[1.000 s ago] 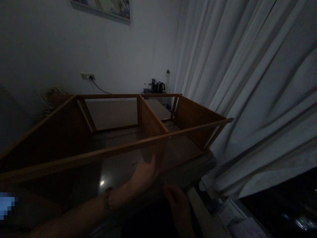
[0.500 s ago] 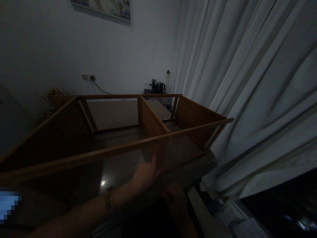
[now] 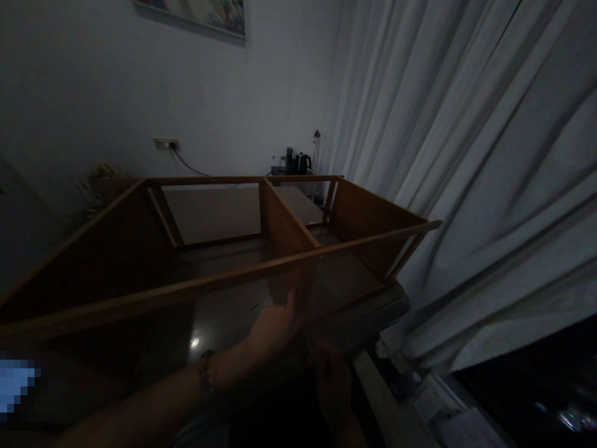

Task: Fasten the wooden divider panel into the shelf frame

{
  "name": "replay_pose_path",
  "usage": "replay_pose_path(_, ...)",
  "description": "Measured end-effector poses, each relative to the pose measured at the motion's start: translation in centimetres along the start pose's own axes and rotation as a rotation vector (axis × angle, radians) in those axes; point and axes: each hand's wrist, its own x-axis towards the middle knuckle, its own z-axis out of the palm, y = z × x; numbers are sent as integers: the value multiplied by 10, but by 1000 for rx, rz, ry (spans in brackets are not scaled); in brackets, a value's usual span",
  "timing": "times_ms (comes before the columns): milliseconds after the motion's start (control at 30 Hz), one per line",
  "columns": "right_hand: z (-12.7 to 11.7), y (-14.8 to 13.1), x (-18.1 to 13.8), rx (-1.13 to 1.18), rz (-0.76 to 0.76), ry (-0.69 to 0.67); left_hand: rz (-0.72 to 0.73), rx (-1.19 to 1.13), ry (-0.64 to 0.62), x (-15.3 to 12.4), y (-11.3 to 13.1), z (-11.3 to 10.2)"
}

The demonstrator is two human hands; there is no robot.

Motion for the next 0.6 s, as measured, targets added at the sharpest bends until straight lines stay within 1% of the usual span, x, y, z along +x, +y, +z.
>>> replay_pose_path(100, -3, -6, -1, 89, 208, 63, -3, -12, -12, 0, 2, -3)
replay_pose_path(167, -6, -9, 0, 133, 276, 58, -16, 1, -24, 0, 3, -3)
replay_pose_path(233, -10, -11, 1, 156, 305, 26, -22, 24, -29, 0, 3, -2)
replay_pose_path(300, -14, -11, 3, 157, 308, -9, -18, 41, -5, 1, 2, 0)
replay_pose_path(433, -16, -8, 3, 148, 260, -44, 1, 36, 44, 3, -2, 8)
replay_pose_path(600, -15, -3, 3, 141, 176, -82, -3, 29, 38, 3, -3, 9)
